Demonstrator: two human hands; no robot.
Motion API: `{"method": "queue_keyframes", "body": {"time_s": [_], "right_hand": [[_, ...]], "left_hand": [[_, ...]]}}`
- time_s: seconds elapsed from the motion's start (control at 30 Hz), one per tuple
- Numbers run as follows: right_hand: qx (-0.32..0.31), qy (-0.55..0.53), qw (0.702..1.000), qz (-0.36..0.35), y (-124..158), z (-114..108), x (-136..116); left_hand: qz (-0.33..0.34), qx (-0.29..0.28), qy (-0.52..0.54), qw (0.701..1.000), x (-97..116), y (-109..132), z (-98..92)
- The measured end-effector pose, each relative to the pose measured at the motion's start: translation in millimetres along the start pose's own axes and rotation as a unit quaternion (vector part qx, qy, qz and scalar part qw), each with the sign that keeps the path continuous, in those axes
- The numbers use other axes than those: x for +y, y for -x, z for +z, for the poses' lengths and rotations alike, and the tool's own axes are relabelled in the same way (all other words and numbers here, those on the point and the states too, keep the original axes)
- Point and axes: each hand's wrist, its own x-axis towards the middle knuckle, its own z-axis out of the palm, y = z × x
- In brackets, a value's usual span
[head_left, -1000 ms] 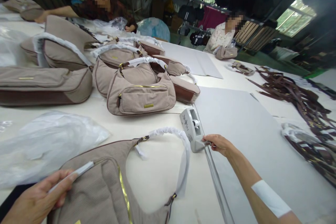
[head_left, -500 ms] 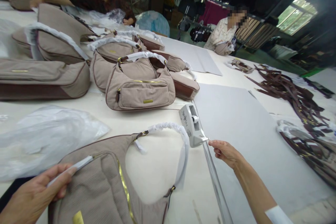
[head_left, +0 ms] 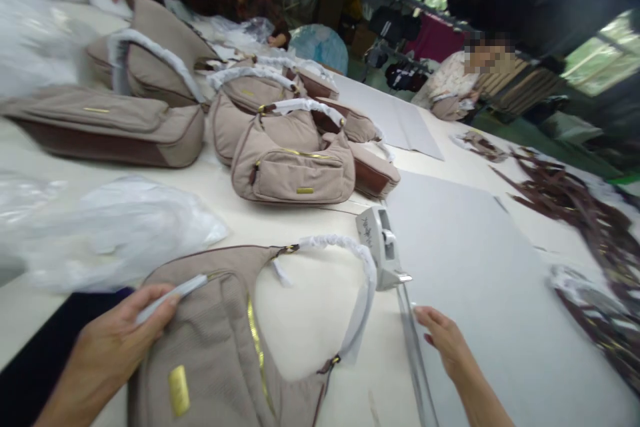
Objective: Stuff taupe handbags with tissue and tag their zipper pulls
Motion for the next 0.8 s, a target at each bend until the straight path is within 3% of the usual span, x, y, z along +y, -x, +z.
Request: {"method": "queue_keyframes", "body": {"time_s": [0.1, 0.17, 0.23, 0.3, 0.4, 0.53, 0.8], "right_hand": [[-0.016, -0.063, 0.997, -0.052, 21.6, 8.0, -41.9], [-0.087, -0.071, 0.992, -0.06, 38.8, 39.5, -86.8], [-0.248, -0.046, 0.965, -0.07, 66.5, 87.3, -133.4], [-0.412, -0.026, 0.907, -0.082, 98.0, 140.9, -171.3], [-0.54, -0.001, 0.838, -0.075, 129.0, 211.0, -203.3], [-0.582, 0.064, 0.809, -0.044, 138.1, 260.7, -217.9], [-0.522, 0.232, 0.821, -0.007, 140.4, 286.0, -227.8]], "left_hand": [[0.139, 0.037, 0.001, 0.99, 21.9, 16.6, -2.5], [0.229, 0.099, -0.009, 0.968, 27.1, 19.7, 2.6], [0.291, 0.143, -0.034, 0.945, 25.4, 19.8, 8.1], [0.33, 0.177, -0.055, 0.926, 22.2, 20.4, 11.6], [0.353, 0.206, -0.075, 0.909, 19.7, 22.4, 13.6], [0.36, 0.219, -0.081, 0.904, 18.8, 23.1, 14.8], [0.391, 0.242, -0.049, 0.887, 14.9, 21.5, 19.7]]}}
